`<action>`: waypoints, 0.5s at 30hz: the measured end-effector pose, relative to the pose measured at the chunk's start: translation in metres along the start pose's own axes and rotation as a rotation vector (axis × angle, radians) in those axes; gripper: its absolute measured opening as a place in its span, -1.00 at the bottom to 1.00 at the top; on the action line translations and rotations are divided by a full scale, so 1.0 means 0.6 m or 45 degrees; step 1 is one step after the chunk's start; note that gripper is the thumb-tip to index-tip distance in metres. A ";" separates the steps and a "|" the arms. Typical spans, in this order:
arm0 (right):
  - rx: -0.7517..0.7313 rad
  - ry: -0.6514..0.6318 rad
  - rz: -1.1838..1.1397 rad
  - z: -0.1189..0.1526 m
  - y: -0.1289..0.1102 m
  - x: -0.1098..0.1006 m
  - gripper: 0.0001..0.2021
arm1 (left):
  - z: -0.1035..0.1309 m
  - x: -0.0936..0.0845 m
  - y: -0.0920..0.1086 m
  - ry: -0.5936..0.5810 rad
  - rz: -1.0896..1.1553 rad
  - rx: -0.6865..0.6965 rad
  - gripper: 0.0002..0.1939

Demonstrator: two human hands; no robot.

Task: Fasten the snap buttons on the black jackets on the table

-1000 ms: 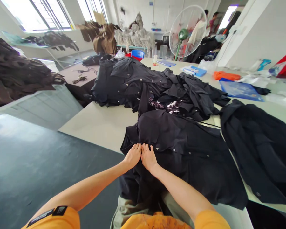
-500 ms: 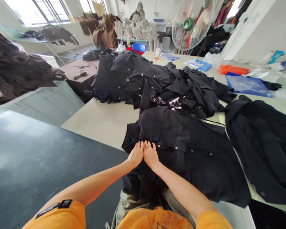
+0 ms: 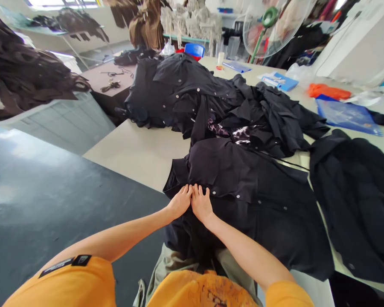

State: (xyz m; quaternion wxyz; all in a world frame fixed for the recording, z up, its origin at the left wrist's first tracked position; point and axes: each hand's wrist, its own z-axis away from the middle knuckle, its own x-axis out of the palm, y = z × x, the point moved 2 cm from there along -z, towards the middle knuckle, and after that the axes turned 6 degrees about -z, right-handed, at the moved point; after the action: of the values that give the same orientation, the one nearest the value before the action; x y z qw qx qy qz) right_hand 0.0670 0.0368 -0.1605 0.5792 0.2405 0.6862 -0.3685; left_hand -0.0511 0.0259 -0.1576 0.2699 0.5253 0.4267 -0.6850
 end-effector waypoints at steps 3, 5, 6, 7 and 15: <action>0.017 -0.038 0.001 -0.004 -0.004 -0.004 -0.47 | -0.004 -0.009 -0.007 -0.017 0.022 0.036 -0.52; 0.026 -0.073 0.007 -0.009 -0.005 -0.007 -0.46 | -0.009 -0.018 -0.014 -0.043 0.063 0.059 -0.54; 0.032 -0.088 0.005 -0.011 -0.006 -0.008 -0.46 | -0.013 -0.022 -0.017 -0.057 0.093 0.065 -0.55; 0.039 -0.101 -0.001 -0.014 -0.006 -0.009 -0.46 | -0.017 -0.026 -0.021 -0.071 0.122 0.068 -0.56; 0.045 -0.084 0.004 -0.020 -0.002 -0.008 -0.47 | -0.030 -0.038 -0.031 -0.117 0.156 0.112 -0.62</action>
State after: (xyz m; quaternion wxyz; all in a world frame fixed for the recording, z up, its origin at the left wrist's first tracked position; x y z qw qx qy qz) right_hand 0.0598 0.0462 -0.1546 0.5978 0.2395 0.6596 -0.3875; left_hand -0.0506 0.0491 -0.1318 0.3072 0.5298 0.3505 -0.7086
